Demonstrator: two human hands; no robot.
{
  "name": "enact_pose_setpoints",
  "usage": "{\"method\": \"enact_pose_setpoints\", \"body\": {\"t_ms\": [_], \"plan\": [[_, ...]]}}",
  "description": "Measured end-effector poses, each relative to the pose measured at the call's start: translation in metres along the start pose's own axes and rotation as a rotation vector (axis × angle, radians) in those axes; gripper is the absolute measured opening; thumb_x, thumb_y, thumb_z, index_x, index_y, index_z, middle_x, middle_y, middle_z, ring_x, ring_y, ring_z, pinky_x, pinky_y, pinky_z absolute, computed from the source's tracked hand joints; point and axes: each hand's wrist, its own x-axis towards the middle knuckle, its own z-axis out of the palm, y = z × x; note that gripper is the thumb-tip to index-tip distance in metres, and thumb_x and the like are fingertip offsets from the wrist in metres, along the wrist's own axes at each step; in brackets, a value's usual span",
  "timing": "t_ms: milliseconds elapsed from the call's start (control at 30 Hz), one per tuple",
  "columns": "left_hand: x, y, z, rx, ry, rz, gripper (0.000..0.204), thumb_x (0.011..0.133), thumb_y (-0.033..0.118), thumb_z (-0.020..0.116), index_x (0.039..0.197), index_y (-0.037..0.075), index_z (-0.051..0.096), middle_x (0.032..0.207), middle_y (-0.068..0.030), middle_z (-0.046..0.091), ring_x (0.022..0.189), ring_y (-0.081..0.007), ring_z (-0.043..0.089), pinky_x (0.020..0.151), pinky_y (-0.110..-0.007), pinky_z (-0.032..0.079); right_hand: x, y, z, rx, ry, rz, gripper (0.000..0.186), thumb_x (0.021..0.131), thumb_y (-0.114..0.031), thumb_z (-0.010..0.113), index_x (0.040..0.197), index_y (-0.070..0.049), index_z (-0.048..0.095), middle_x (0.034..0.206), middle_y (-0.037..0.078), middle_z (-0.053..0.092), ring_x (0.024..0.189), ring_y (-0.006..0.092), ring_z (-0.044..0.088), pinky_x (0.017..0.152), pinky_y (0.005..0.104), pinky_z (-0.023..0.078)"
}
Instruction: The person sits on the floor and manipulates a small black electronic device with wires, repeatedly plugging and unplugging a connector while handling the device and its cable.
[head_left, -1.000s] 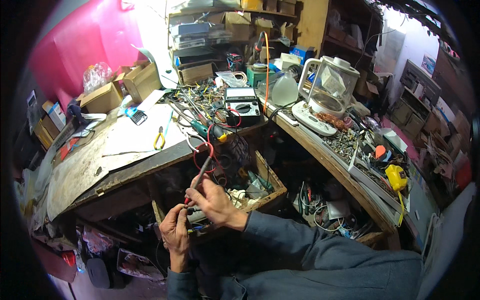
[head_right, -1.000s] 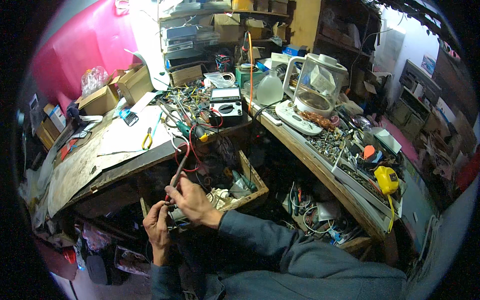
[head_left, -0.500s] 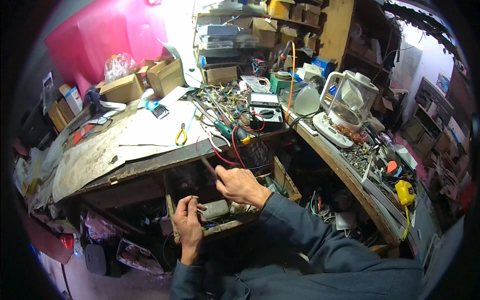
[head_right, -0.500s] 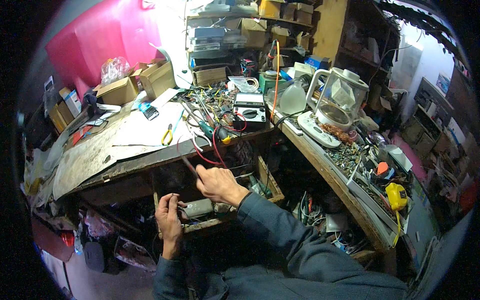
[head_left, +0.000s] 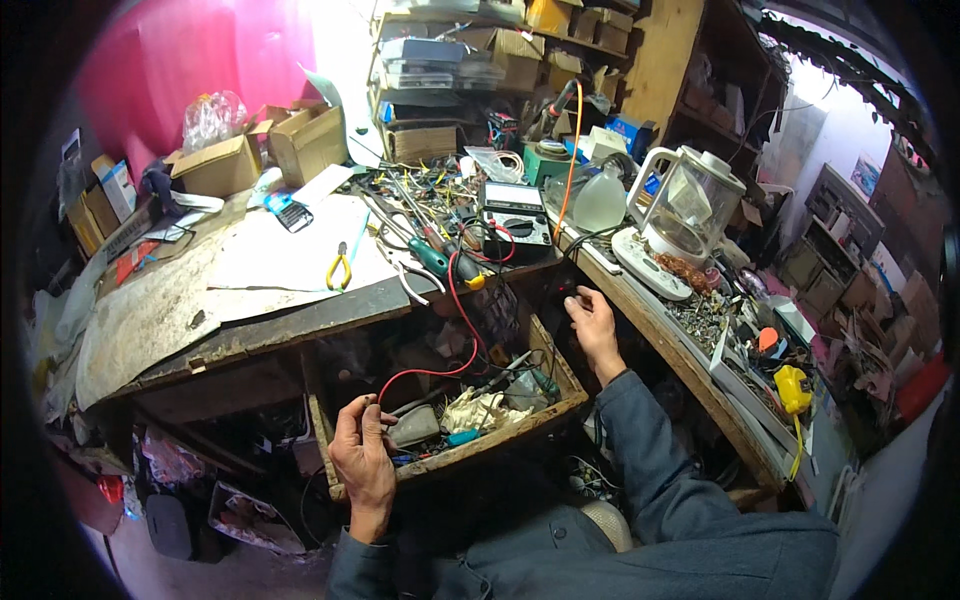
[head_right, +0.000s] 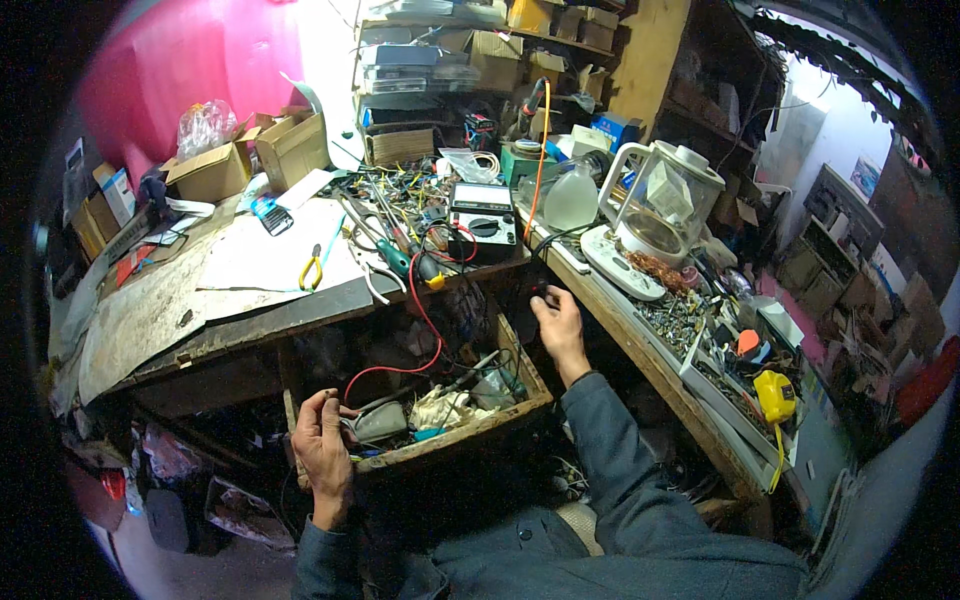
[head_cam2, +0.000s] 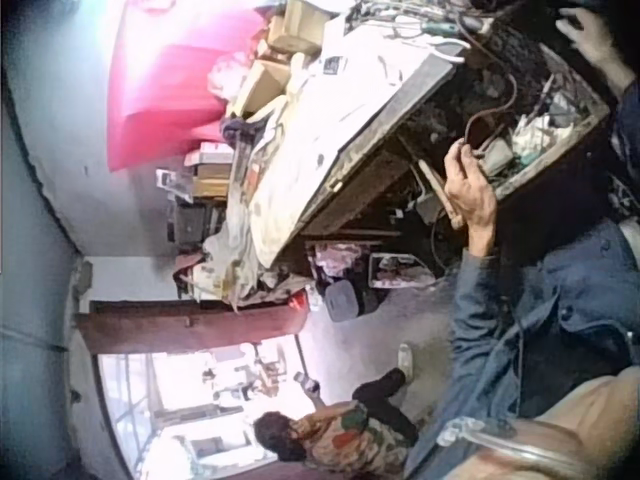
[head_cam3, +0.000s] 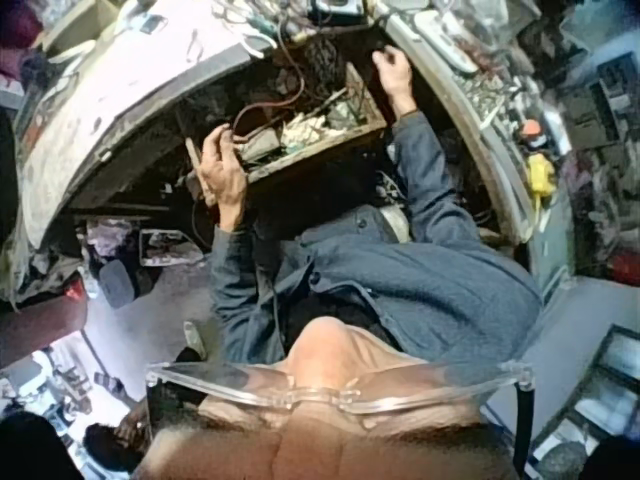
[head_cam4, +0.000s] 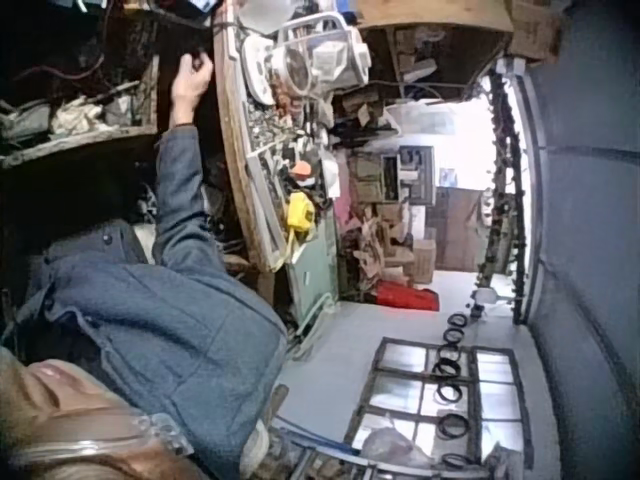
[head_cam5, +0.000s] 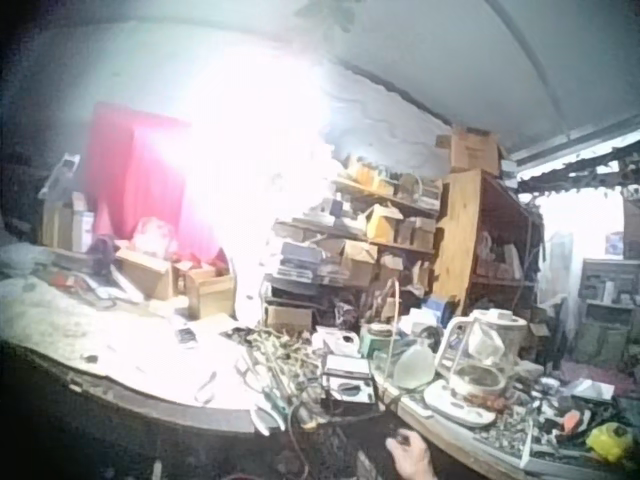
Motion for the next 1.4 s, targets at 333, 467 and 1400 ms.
{"method": "enact_pose_setpoints", "body": {"t_ms": [333,467,1400], "plan": [[-0.005,-0.006,-0.014,0.049,0.127,0.024,0.022,0.107,0.018,0.059,0.112,-0.003,0.061,0.087,-0.0091,0.073,0.067,-0.0086,0.062,0.059,-0.024,0.050,0.091,0.104,0.054,0.796,-0.297,0.665,0.034,0.107,-0.024,0.055,0.127,0.001,0.065,0.122,0.016,0.073,0.107,0.0296,0.072,0.094,0.0413,0.059],[-0.003,-0.007,-0.004,0.047,0.025,0.009,0.020,0.106,0.016,0.060,0.109,-0.004,0.062,0.084,-0.0084,0.071,0.066,-0.0086,0.062,0.058,-0.025,0.051,0.093,0.119,0.017,0.776,-0.212,0.597,0.031,0.105,-0.022,0.058,0.126,0.000,0.066,0.123,0.015,0.072,0.107,0.0296,0.072,0.092,0.0417,0.061],[0.033,0.010,-0.045,0.158,0.035,0.286,0.041,0.104,0.028,0.064,0.136,0.002,0.063,0.132,-0.0130,0.067,0.122,-0.0204,0.062,0.106,-0.033,0.047,-0.123,-0.187,0.098,0.996,-1.289,0.101,0.046,0.103,-0.022,0.064,0.144,-0.005,0.052,0.125,0.010,0.068,0.106,0.0193,0.071,0.090,0.0371,0.063]]}}
